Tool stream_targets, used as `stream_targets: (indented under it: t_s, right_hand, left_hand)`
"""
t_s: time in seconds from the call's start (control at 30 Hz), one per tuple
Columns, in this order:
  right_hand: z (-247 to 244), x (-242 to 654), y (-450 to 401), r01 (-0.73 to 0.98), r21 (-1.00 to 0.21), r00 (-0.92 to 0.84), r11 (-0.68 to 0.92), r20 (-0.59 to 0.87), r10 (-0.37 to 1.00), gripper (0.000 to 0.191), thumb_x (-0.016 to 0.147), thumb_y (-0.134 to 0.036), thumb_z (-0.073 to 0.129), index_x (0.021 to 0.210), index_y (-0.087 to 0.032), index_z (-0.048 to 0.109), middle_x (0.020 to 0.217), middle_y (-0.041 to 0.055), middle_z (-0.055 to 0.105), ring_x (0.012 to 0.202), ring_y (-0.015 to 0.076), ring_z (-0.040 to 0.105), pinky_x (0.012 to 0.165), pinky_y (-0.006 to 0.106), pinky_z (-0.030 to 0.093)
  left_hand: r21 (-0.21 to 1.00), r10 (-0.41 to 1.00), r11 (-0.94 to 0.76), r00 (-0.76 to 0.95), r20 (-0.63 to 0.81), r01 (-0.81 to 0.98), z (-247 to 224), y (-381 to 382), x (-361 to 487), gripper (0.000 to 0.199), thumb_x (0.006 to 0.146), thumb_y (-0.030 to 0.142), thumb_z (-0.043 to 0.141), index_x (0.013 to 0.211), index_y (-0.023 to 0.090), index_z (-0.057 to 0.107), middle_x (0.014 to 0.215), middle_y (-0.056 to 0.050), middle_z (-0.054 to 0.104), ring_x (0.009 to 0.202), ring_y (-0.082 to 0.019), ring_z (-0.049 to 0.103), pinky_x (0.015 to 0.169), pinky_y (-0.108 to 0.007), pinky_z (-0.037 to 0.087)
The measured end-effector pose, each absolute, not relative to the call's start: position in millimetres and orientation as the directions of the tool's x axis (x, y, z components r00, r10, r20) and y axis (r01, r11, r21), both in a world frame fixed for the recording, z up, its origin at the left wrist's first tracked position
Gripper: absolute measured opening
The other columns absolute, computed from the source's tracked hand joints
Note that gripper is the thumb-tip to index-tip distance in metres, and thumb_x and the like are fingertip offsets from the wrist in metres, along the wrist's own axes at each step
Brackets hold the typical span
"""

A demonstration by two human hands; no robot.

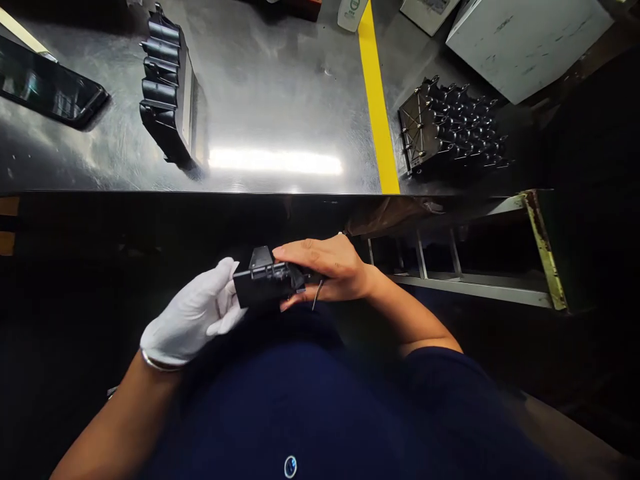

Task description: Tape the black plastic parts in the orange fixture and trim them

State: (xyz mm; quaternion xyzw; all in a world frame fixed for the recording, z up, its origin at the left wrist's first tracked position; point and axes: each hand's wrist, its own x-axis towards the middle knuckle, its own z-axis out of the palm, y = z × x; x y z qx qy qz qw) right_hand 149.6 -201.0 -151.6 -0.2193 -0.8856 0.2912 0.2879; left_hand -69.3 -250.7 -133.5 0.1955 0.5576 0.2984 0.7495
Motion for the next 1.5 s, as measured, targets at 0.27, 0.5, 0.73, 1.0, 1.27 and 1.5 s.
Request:
stream_targets:
  t_s: [0.27,0.5,0.73,1.0,1.27,1.5]
  right_hand:
    - [-168,130,-213,0.261,-0.849,-0.451,0.46,0.314,0.835,0.036,0.088,-0.046,0.063,0.103,-0.014,0.068,0.088,0.0083,0.073,0.07,0.0134,0.065,0.063,0.025,0.053]
    - [-156,143,-211,0.264,-0.827,-0.653,0.496,0.226,0.723,0.017,0.096,-0.024,0.055,0.097,-0.015,0.068,0.083,0.0065,0.071,0.074,0.0116,0.064,0.068,0.023,0.051]
    - [-155,142,-208,0.283,-0.828,-0.702,0.483,0.164,0.693,0.016,0.095,-0.023,0.056,0.091,-0.014,0.068,0.081,0.0055,0.069,0.072,0.0107,0.063,0.066,0.021,0.048]
    - [-154,139,-218,0.32,-0.925,-0.559,0.207,-0.008,0.829,0.032,0.102,-0.037,0.037,0.093,-0.016,0.06,0.079,0.0014,0.063,0.071,0.0102,0.058,0.068,0.024,0.047]
    - [-161,134,-229,0.213,-0.9,-0.554,0.379,0.208,0.806,0.031,0.098,-0.028,0.048,0.075,-0.014,0.062,0.066,0.0024,0.062,0.06,0.0091,0.056,0.059,0.021,0.046]
    - [-160,138,-228,0.273,-0.856,-0.631,0.439,0.184,0.753,0.035,0.1,-0.03,0.042,0.077,-0.014,0.063,0.068,0.004,0.064,0.061,0.0103,0.058,0.06,0.022,0.047]
  left_hand:
    - [0.867,0.897,0.441,-0.084,-0.434,0.231,-155,-249,-84,0.032,0.08,0.048,0.064,0.089,0.019,0.071,0.081,-0.003,0.07,0.07,-0.017,0.063,0.062,-0.024,0.05]
    - [0.861,0.891,0.415,0.06,-0.45,0.294,-144,-249,-76,0.025,0.068,0.044,0.071,0.064,0.02,0.069,0.063,-0.002,0.066,0.058,-0.016,0.058,0.055,-0.025,0.048]
    - [0.866,0.882,0.382,0.153,-0.446,0.322,-143,-248,-73,0.025,0.069,0.044,0.069,0.061,0.021,0.07,0.062,-0.003,0.067,0.057,-0.017,0.059,0.056,-0.025,0.049]
    - [0.883,0.913,0.4,-0.017,-0.408,0.248,-143,-253,-74,0.026,0.063,0.045,0.073,0.06,0.02,0.069,0.062,-0.003,0.067,0.058,-0.017,0.058,0.055,-0.026,0.049]
    - [0.877,0.913,0.403,-0.057,-0.403,0.262,-148,-255,-74,0.026,0.065,0.046,0.074,0.061,0.021,0.068,0.061,-0.002,0.066,0.057,-0.016,0.058,0.055,-0.026,0.048]
    - [0.874,0.906,0.424,-0.1,-0.412,0.238,-147,-257,-68,0.024,0.063,0.043,0.074,0.06,0.02,0.067,0.061,-0.002,0.065,0.058,-0.017,0.057,0.055,-0.027,0.048]
